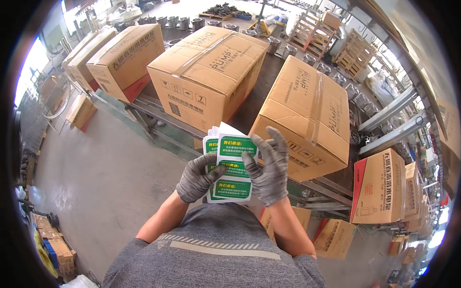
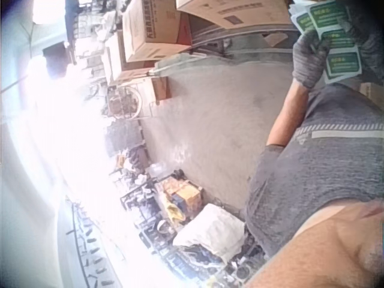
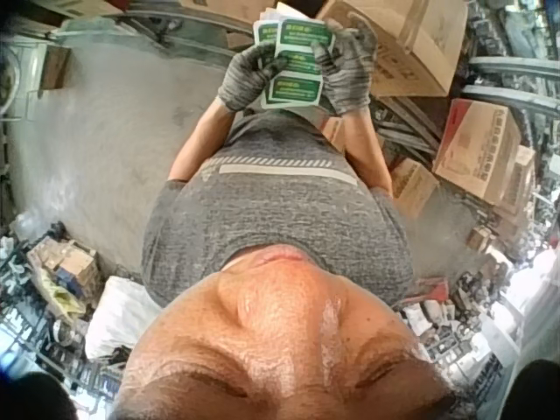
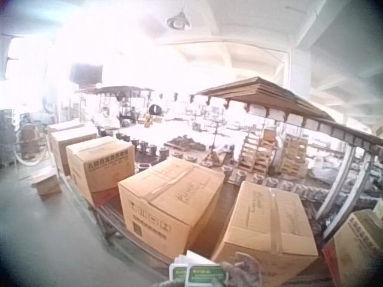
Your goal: Applying labels to cardboard boxes on a conveyor belt in a manufacturing facility.
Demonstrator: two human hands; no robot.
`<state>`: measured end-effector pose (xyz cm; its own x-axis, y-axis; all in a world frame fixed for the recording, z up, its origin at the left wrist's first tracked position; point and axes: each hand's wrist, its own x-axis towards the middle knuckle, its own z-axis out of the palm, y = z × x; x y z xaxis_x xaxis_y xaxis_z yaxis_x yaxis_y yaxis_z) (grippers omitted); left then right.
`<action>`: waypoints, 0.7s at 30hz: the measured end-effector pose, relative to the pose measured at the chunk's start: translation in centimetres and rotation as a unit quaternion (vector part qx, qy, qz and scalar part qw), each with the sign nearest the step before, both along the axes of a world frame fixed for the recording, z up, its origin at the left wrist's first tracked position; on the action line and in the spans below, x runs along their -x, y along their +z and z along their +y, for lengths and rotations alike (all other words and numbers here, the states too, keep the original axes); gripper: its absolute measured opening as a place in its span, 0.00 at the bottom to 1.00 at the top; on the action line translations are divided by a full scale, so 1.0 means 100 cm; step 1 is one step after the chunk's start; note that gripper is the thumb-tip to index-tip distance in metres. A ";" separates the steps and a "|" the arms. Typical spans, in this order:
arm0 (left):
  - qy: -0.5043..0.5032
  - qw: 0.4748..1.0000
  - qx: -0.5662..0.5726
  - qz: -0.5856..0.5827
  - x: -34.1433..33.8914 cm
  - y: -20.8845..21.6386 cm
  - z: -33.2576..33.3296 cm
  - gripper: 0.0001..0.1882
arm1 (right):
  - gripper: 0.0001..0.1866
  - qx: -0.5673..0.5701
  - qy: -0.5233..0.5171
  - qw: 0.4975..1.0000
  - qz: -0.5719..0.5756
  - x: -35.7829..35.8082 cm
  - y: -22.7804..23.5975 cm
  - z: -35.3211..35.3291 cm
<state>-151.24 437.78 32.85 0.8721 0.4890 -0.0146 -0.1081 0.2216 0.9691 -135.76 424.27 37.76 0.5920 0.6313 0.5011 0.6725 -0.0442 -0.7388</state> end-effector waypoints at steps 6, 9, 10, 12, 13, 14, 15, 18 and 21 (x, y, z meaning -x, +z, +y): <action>0.069 0.974 -0.215 0.012 -0.017 0.010 -0.026 0.18 | 0.23 0.209 0.065 0.930 -0.296 -0.010 0.035 -0.009; 0.076 0.962 -0.263 0.008 -0.028 0.008 -0.038 0.19 | 0.19 0.212 0.112 0.922 -0.305 -0.024 0.038 -0.020; 0.082 0.952 -0.294 0.010 -0.031 0.011 -0.043 0.19 | 0.19 0.211 0.111 0.923 -0.303 -0.027 0.037 -0.024; 0.086 0.942 -0.325 0.013 -0.037 0.018 -0.051 0.19 | 0.18 0.218 0.114 0.908 -0.339 -0.034 0.034 -0.032; 0.079 0.937 -0.340 0.019 -0.040 0.022 -0.056 0.18 | 0.18 0.218 0.113 0.908 -0.338 -0.038 0.035 -0.036; 0.073 0.932 -0.354 0.024 -0.042 0.025 -0.059 0.17 | 0.16 0.214 0.121 0.905 -0.346 -0.041 0.035 -0.040; 0.072 0.932 -0.354 0.024 -0.044 0.028 -0.062 0.17 | 0.13 0.210 0.129 0.902 -0.354 -0.044 0.036 -0.044; 0.063 0.926 -0.369 0.041 -0.050 0.032 -0.070 0.17 | 0.11 0.160 0.149 0.931 -0.293 -0.056 0.030 -0.052; 0.056 0.931 -0.360 0.030 -0.058 0.035 -0.076 0.17 | 0.09 0.137 0.157 0.950 -0.233 -0.065 0.028 -0.059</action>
<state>-145.49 430.22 36.35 0.8238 0.4779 0.3048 -0.0320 -0.4978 0.8667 -129.29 418.40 40.51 0.1061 0.8847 0.4539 0.9357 0.0655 -0.3465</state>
